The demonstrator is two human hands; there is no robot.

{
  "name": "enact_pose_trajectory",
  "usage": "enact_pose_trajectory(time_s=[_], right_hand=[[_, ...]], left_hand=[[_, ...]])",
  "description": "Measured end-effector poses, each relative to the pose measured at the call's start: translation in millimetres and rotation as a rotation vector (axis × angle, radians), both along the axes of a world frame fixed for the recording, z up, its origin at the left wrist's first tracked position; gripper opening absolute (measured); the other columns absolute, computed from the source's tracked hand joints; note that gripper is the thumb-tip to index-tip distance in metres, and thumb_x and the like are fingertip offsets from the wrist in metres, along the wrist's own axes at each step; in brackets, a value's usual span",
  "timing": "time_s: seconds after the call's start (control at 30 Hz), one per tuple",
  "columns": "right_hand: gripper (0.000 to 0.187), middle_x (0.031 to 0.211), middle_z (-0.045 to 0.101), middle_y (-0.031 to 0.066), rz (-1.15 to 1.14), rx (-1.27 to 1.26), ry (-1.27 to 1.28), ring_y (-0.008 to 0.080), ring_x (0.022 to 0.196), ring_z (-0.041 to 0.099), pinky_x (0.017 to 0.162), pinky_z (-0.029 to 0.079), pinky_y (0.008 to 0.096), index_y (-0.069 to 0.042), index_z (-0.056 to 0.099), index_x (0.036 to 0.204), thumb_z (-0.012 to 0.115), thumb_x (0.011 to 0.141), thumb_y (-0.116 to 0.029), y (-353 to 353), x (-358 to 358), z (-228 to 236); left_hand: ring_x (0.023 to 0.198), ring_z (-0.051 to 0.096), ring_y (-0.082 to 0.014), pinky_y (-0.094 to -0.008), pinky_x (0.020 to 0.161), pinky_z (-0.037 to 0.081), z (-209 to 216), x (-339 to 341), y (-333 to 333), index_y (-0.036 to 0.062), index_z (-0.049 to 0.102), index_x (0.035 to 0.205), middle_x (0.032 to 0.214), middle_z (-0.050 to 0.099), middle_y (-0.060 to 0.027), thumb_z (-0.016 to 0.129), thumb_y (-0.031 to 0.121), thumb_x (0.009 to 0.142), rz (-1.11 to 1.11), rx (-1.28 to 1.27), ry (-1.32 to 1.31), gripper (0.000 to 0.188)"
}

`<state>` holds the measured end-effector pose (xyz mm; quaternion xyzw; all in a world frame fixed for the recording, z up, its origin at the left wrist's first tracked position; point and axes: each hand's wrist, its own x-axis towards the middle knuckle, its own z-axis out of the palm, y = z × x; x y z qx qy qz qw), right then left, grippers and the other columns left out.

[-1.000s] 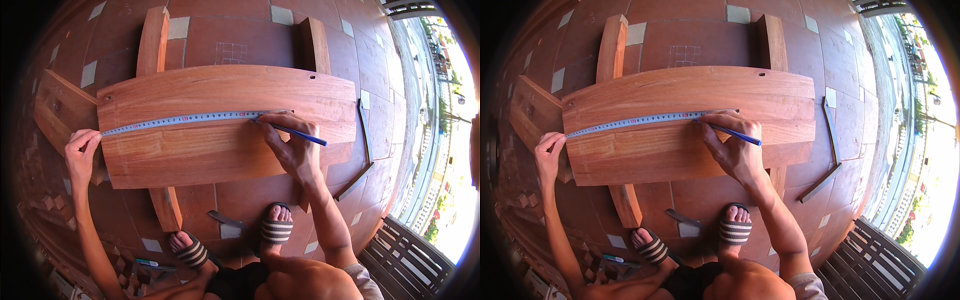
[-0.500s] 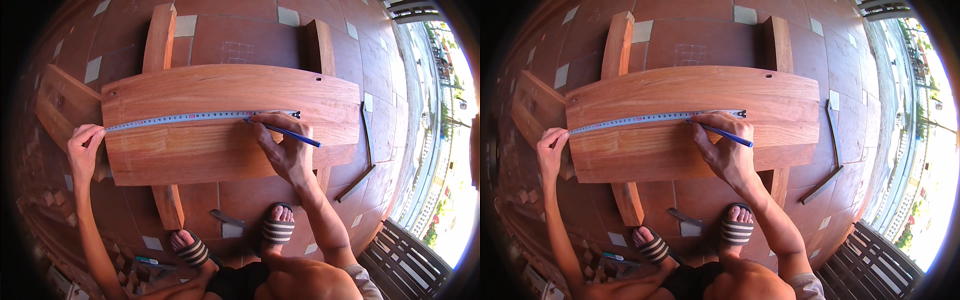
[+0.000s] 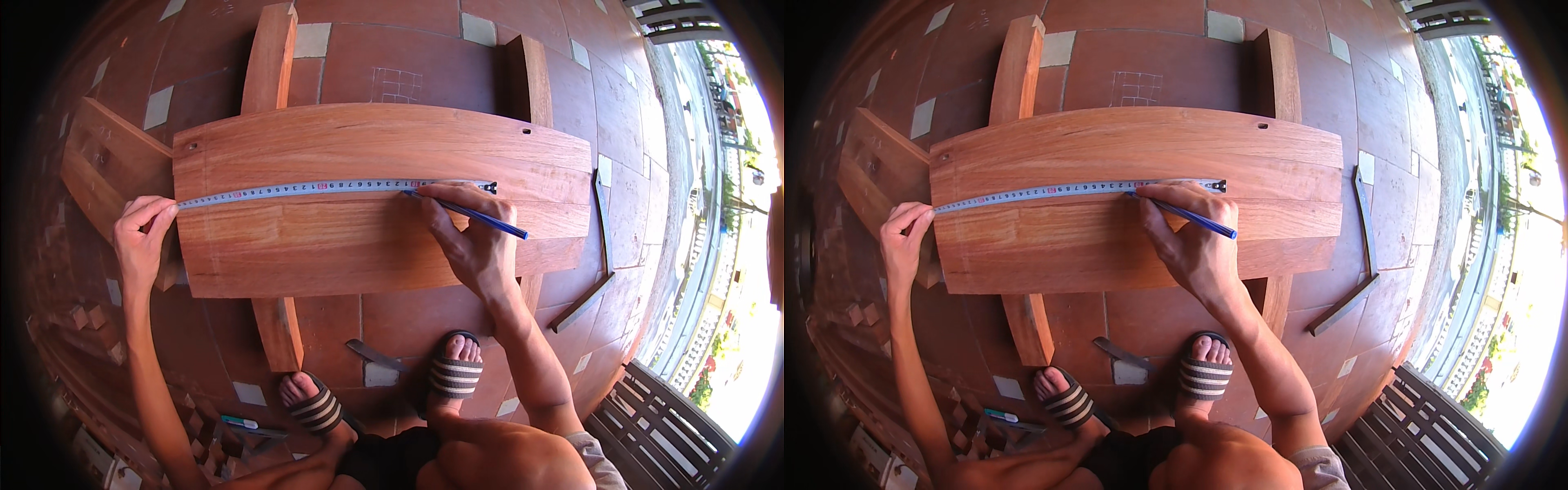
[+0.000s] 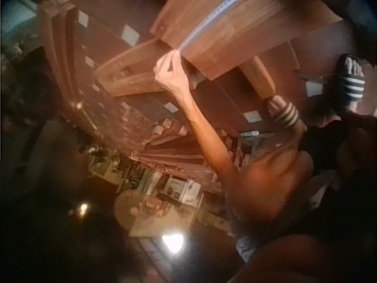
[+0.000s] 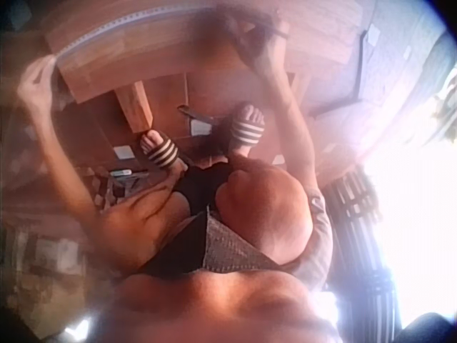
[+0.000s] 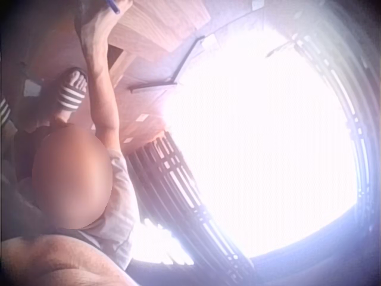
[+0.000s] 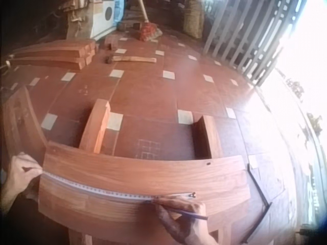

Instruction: The person measures and marks a wooden plank using a tape measure, pencil, and square. They repeatedly measure lengths, mark points, and draw lines to prepare the wood for cutting.

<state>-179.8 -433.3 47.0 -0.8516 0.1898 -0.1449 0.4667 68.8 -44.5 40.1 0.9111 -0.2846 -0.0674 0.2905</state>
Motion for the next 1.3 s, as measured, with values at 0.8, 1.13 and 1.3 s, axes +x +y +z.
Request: enact_pose_trajectory(time_s=[0.8, 1.13, 1.3], right_hand=[[0.017, 0.075, 0.074, 0.0073, -0.567, 0.200, 0.182, 0.0098, 0.069, 0.070, 0.065, 0.055, 0.0251, 0.004, 0.082, 0.100, 0.080, 0.094, -0.012, 45, -127, -9], [0.033, 0.069, 0.069, 0.0106, -0.728, 0.557, 0.069, 0.0155, 0.054, 0.065, 0.052, 0.053, 0.0288, -0.001, 0.066, 0.081, 0.078, 0.099, -0.026, 54, -122, -23], [0.033, 0.066, 0.067, 0.0104, -0.753, 0.631, 0.015, 0.0155, 0.052, 0.062, 0.049, 0.050, 0.0289, -0.001, 0.066, 0.081, 0.078, 0.099, -0.026, 56, -122, -26]], left_hand=[[0.093, 0.069, -0.0166, -0.0307, 0.085, 0.053, -12, -2, 4, -0.0071, 0.078, 0.106, 0.099, 0.077, -0.0096, 0.077, 0.007, 0.098, 0.063, -0.131, 0.106, 0.016], [0.093, 0.070, -0.0163, -0.0298, 0.084, 0.053, -18, 0, 7, -0.0081, 0.078, 0.106, 0.100, 0.077, -0.0106, 0.078, 0.008, 0.098, 0.055, -0.153, 0.086, 0.019], [0.092, 0.070, -0.0160, -0.0299, 0.084, 0.053, -17, 0, 8, -0.0080, 0.078, 0.106, 0.100, 0.077, -0.0102, 0.078, 0.008, 0.098, 0.043, -0.149, 0.086, 0.018]])
